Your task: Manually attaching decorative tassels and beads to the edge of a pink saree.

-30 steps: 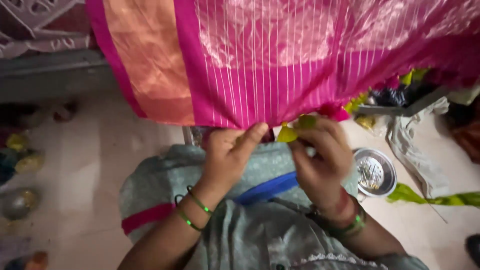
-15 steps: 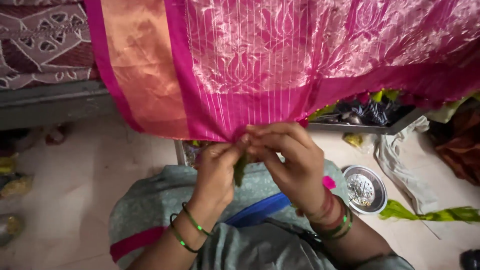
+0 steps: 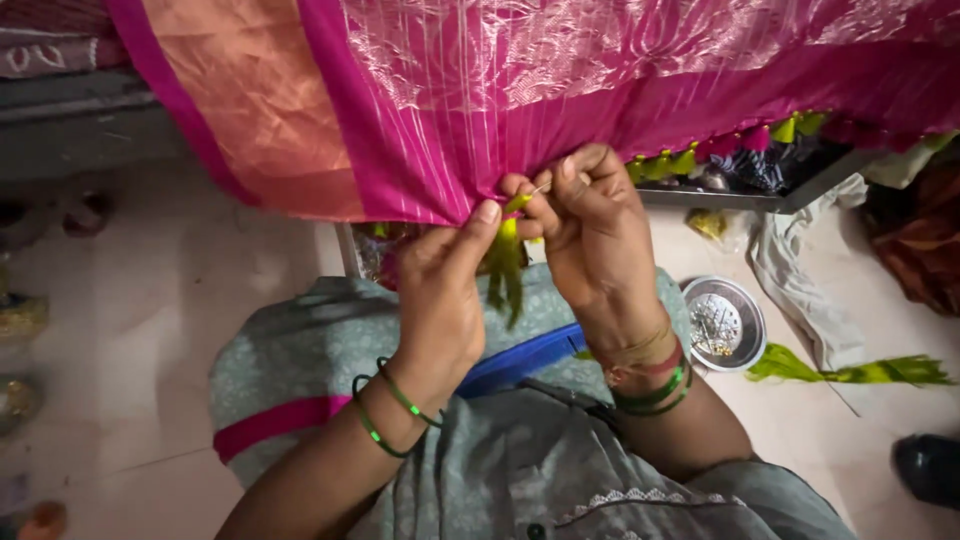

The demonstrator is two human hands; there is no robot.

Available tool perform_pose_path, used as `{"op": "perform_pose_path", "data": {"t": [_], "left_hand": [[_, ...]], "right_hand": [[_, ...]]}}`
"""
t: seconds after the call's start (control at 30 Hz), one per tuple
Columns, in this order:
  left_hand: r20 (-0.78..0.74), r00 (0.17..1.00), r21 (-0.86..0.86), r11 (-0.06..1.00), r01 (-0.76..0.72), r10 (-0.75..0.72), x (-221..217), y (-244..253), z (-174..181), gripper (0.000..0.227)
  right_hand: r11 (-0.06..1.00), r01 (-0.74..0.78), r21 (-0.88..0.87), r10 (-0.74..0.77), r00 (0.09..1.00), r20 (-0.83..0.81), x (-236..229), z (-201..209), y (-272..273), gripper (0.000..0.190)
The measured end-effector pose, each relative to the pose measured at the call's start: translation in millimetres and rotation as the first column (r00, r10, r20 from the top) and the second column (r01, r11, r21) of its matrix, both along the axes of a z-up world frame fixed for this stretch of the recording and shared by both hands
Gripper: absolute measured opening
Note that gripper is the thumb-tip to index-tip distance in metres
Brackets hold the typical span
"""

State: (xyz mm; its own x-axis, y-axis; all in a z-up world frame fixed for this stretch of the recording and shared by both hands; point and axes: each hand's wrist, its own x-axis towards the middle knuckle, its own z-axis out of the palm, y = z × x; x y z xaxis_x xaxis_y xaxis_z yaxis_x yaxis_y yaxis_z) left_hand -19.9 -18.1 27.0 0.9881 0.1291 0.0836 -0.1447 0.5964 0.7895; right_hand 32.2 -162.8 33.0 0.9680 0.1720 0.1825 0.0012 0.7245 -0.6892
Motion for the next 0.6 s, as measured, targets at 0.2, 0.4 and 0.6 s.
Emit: {"op": "perform_pose_path", "data": {"t": [0.2, 0.4, 0.6], "left_hand": [[-0.038, 0.994, -0.073, 0.992, 0.103, -0.106, 18, 8, -4, 0.025], [-0.032, 0.987, -0.082, 0.985, 0.153, -0.156, 22, 18, -10, 0.03], [-0.031, 0.993, -0.042, 0.992, 0.115, -0.116, 21, 20, -10, 0.028]], "right_hand": [[0.959, 0.078, -0.271, -0.019, 0.977, 0.214, -6, 16, -3, 0.008], [0.873, 0.386, -0.3, -0.141, 0.787, 0.601, -8, 87, -36, 0.012], [0.863, 0.448, -0.236, -0.293, 0.822, 0.488, -20, 93, -51, 0.007]]}}
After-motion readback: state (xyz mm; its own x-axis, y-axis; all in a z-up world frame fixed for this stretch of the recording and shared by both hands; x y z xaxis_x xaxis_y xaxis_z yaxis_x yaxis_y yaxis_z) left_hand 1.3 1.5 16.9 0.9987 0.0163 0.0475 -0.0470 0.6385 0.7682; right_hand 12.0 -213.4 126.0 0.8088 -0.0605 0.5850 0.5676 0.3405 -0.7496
